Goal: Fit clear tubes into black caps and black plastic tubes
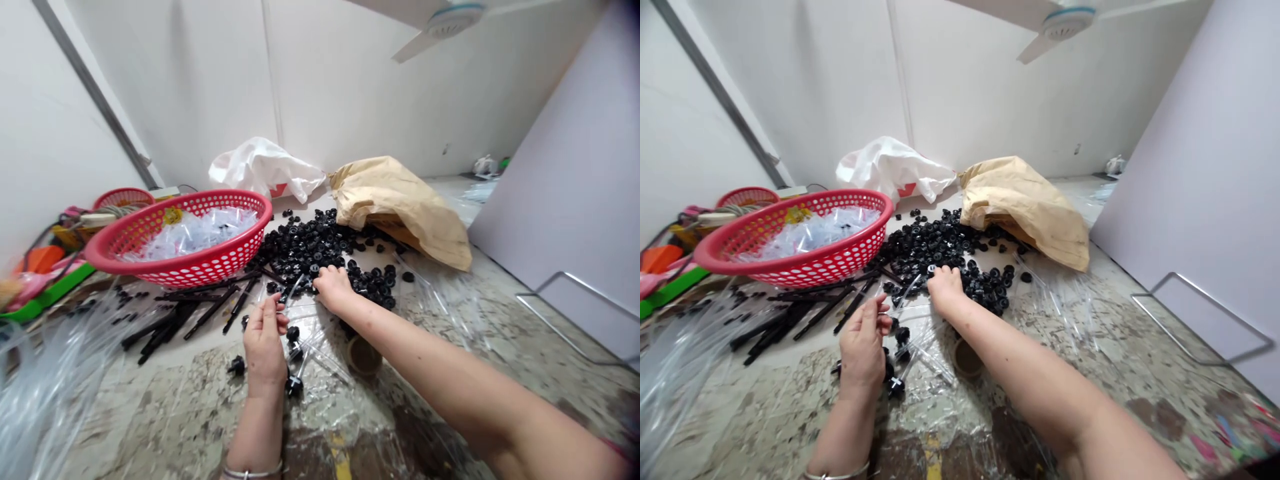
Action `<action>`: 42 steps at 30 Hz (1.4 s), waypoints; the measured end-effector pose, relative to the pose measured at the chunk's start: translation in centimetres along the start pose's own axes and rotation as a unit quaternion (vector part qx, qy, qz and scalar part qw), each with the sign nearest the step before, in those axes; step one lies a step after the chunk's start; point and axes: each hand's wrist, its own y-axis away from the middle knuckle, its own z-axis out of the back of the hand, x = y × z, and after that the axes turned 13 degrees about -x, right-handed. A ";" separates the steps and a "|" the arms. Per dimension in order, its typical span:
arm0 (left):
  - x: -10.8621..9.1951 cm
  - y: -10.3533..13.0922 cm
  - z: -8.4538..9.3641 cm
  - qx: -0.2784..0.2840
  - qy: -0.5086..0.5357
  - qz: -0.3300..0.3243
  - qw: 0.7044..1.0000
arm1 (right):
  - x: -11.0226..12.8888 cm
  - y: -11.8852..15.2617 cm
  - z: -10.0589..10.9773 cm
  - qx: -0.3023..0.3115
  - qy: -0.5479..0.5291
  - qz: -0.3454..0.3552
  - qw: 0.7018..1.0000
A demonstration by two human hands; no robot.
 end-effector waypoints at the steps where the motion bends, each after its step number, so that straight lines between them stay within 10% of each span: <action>1: -0.1 0.2 -0.1 0.019 0.004 0.006 1.000 | 0.0 0.1 0.7 -0.010 -0.002 -0.001 1.000; 10: -0.5 2.9 -1.6 0.191 0.033 0.208 0.959 | 1.3 8.1 6.0 -0.128 -0.158 0.094 0.975; 18: 0.0 3.1 -1.8 0.214 0.047 0.229 0.948 | -12.2 8.6 4.0 -0.065 -0.054 -0.265 0.960; 23: -0.3 3.3 -1.9 0.209 0.050 0.254 0.943 | -17.2 6.1 0.6 -0.042 0.017 -0.370 0.928; 33: 0.3 3.1 -1.8 0.232 0.043 0.260 0.936 | -19.3 4.8 0.0 0.065 -0.033 -0.347 0.935; 42: 0.1 3.5 -1.6 0.250 0.035 0.254 0.934 | -18.1 8.0 2.2 0.008 -0.105 -0.336 0.936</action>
